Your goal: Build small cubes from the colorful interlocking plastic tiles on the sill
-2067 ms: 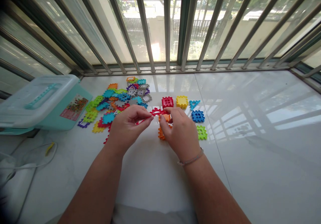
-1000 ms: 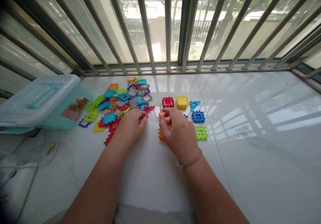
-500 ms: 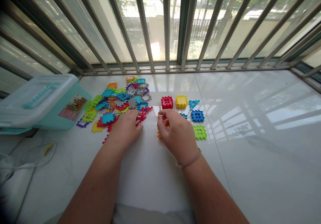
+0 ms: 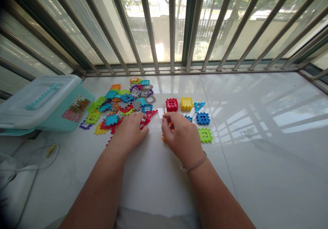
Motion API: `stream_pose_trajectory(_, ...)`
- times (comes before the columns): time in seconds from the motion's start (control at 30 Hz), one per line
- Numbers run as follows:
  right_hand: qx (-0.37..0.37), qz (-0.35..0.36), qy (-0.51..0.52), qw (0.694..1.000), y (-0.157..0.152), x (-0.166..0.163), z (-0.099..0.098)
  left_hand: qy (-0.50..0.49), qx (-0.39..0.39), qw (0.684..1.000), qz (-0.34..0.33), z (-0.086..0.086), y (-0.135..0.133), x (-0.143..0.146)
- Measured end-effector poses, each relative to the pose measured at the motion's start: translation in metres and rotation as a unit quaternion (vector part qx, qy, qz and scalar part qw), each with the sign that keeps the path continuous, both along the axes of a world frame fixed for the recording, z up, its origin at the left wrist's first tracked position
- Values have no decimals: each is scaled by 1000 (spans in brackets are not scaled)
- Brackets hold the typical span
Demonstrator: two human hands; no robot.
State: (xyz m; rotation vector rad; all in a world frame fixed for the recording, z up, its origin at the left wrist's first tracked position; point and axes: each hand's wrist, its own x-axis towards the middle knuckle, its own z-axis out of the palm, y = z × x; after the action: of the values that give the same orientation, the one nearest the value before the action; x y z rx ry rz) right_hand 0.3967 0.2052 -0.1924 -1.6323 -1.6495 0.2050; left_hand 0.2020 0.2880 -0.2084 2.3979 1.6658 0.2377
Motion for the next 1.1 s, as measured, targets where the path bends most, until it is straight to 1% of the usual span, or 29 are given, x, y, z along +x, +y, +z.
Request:
stream_pose_trajectory(0.1, 1, 2, 0, 1000, 0, 0, 0, -18, 8, 1000, 9, 0, 1, -2)
stream_pose_trajectory(0.23, 5, 1, -2, 1000, 0, 1, 0, -34, 15, 999, 31, 5, 1, -5)
stream_pose_trajectory(0.4, 8, 3, -4, 1000, 0, 0, 0, -43, -9, 997, 62, 7, 0, -7)
stream_pose_trajectory(0.5, 11, 4, -5, 1000, 0, 0, 0, -39, -6, 998, 58, 4, 1, -8)
stream_pose_trajectory(0.6, 8, 2, -6, 1000, 0, 0, 1, -70, 4, 996, 53, 4, 2, -11)
stream_pose_trajectory(0.73, 6, 4, -8, 1000, -1, 0, 1, -98, -32, 989, 106, 10, 2, -11)
stream_pose_trajectory(0.8, 7, 4, -8, 1000, -1, 0, 1, -106, -27, 987, 114, 12, 2, -11)
stream_pose_trajectory(0.87, 8, 2, -9, 1000, -1, 0, 1, -123, -7, 988, 94, 11, 2, -10)
stream_pose_trajectory(0.97, 10, 4, -10, 1000, -1, 0, 1, -150, 20, 987, 46, 8, 2, -10)
stream_pose_trajectory(1.1, 16, 10, -6, 1000, -1, 0, 2, -131, 30, 990, -44, 2, 1, -6)
